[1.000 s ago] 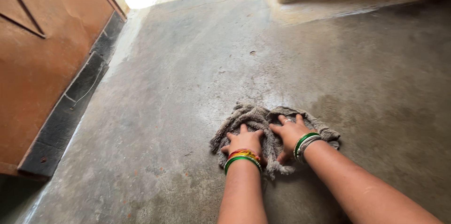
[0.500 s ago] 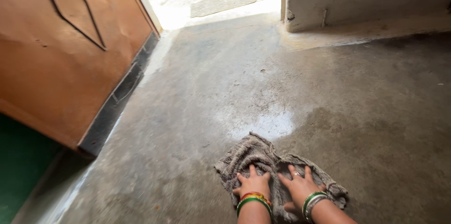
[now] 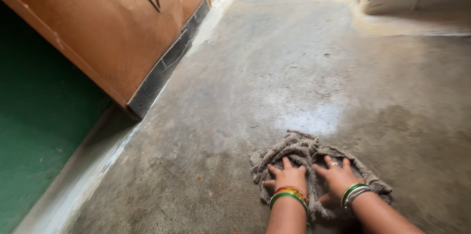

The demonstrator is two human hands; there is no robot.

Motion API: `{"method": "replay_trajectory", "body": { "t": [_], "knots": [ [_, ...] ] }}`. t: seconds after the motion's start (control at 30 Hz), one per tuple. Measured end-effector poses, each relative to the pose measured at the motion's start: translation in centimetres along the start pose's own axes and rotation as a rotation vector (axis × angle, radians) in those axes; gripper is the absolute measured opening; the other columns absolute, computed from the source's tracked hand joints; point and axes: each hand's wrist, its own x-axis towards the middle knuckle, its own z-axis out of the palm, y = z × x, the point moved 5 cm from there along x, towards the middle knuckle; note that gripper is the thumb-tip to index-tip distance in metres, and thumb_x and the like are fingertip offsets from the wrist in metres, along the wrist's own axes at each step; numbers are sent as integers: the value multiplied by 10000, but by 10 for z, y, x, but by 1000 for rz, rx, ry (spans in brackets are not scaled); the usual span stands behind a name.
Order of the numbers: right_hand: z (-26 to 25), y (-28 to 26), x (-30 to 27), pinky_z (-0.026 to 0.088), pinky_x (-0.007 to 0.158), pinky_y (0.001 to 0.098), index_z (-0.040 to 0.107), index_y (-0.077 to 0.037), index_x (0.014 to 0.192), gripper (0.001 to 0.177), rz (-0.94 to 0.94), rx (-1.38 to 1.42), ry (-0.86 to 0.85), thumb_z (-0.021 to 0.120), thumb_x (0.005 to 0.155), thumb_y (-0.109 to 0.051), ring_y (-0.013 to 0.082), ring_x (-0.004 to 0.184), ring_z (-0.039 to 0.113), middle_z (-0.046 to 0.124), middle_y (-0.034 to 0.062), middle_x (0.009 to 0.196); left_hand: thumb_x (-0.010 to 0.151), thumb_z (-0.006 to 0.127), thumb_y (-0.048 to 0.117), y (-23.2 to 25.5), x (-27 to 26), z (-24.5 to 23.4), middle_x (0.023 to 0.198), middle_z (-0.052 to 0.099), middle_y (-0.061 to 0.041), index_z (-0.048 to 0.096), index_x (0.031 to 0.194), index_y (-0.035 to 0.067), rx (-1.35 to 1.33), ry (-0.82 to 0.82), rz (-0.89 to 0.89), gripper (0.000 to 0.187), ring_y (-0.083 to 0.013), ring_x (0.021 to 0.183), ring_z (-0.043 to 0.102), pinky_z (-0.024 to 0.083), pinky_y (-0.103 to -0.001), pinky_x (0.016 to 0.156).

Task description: The person wipes a concrete floor using a cloth, periodically dipping the cloth into a bucket of water and wringing it out by hand before continuing to clean different areas near an open doorway.

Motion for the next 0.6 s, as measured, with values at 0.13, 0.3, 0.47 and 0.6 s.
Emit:
{"method": "replay_trajectory", "body": {
  "t": [0.13, 0.3, 0.47, 0.6],
  "knots": [
    [-29, -9, 42, 326, 1163, 721, 289, -508, 1558, 1131, -20, 26, 41, 980, 664, -462, 453, 1586, 59, 59, -26, 1738, 908, 753, 220, -5, 34, -36, 1722, 55, -88, 560, 1398, 371, 25, -35, 11, 548, -569, 1531, 9, 155, -857, 1119],
    [-64, -17, 101, 288, 1251, 574, 299, -479, 1559, 1146, -76, -42, 115, 993, 648, -481, 508, 1546, 115, 105, 18, 1722, 801, 866, 254, -9, 94, -68, 1728, 67, -86, 551, 1418, 423, 31, -10, 23, 713, -575, 1532, 20, 166, -867, 1112],
    [-84, -25, 135, 275, 1274, 534, 275, -489, 1569, 1213, -57, -53, 118, 1018, 610, -465, 491, 1561, 119, 95, -1, 1736, 766, 907, 267, -10, 133, -82, 1731, 23, -85, 481, 1470, 462, 51, -45, 2, 846, -575, 1531, -7, 167, -858, 1114],
    [-82, -21, 125, 268, 1269, 543, 245, -467, 1584, 1149, -65, -90, 82, 956, 681, -483, 499, 1551, 141, 98, 28, 1736, 787, 870, 339, -8, 118, -79, 1721, 82, -94, 463, 1499, 434, 88, 0, 22, 826, -581, 1528, 53, 208, -855, 1116]
  ]
}}
